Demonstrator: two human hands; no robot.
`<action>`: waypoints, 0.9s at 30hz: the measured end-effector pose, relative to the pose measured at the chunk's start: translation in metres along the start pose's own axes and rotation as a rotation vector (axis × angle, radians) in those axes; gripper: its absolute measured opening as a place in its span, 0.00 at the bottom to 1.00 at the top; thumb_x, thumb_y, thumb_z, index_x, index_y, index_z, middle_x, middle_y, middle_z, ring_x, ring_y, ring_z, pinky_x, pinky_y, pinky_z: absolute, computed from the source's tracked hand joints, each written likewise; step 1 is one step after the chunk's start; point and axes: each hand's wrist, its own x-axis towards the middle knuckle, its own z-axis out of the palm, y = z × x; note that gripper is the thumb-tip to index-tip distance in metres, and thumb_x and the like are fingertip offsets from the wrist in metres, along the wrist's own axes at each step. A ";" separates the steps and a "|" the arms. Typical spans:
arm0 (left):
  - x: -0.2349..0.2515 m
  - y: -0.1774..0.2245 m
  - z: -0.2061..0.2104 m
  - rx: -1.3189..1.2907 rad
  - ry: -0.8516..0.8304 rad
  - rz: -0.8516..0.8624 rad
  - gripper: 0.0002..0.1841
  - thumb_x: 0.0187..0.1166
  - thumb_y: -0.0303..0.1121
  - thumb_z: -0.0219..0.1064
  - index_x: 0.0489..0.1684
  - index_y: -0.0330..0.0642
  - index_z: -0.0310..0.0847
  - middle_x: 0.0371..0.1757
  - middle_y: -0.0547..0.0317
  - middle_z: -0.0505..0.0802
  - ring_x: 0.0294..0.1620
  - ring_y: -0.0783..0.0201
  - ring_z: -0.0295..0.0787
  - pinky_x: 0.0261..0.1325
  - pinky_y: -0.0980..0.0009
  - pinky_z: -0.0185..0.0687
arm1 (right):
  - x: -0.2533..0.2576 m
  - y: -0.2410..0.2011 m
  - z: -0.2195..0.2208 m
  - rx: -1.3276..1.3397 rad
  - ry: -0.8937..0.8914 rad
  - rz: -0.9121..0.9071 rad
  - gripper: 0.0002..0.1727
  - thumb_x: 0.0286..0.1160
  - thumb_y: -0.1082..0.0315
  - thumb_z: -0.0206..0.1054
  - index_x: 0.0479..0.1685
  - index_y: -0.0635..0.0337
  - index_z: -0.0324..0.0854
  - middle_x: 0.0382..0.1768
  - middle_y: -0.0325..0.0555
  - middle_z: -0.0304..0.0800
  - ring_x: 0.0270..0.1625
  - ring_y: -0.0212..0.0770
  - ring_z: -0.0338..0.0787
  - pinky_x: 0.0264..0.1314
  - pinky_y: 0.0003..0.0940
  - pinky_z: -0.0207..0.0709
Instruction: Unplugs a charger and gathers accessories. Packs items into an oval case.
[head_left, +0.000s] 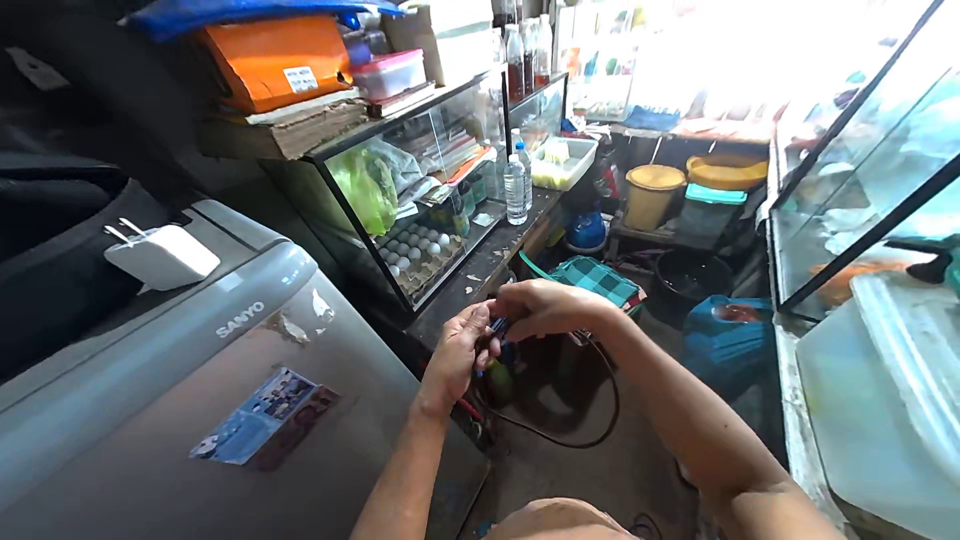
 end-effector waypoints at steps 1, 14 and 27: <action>-0.001 0.002 -0.003 -0.025 0.051 -0.009 0.20 0.96 0.33 0.41 0.63 0.31 0.79 0.16 0.65 0.80 0.10 0.79 0.68 0.14 0.85 0.65 | -0.005 0.014 -0.005 0.056 -0.007 0.005 0.10 0.77 0.73 0.70 0.51 0.68 0.82 0.29 0.47 0.83 0.24 0.33 0.78 0.29 0.30 0.74; 0.016 -0.001 0.028 -0.100 0.102 -0.092 0.20 0.97 0.37 0.42 0.68 0.37 0.77 0.24 0.59 0.87 0.12 0.77 0.71 0.14 0.84 0.64 | -0.012 0.024 0.028 -0.186 0.600 -0.147 0.13 0.76 0.70 0.70 0.57 0.61 0.90 0.56 0.54 0.92 0.61 0.54 0.90 0.66 0.61 0.77; 0.028 -0.036 0.093 -0.096 -0.028 0.089 0.17 0.95 0.30 0.41 0.36 0.48 0.74 0.24 0.74 0.90 0.24 0.80 0.88 0.30 0.83 0.86 | -0.047 0.041 0.120 0.586 0.947 0.057 0.27 0.91 0.64 0.55 0.81 0.73 0.67 0.64 0.70 0.86 0.68 0.59 0.88 0.76 0.55 0.75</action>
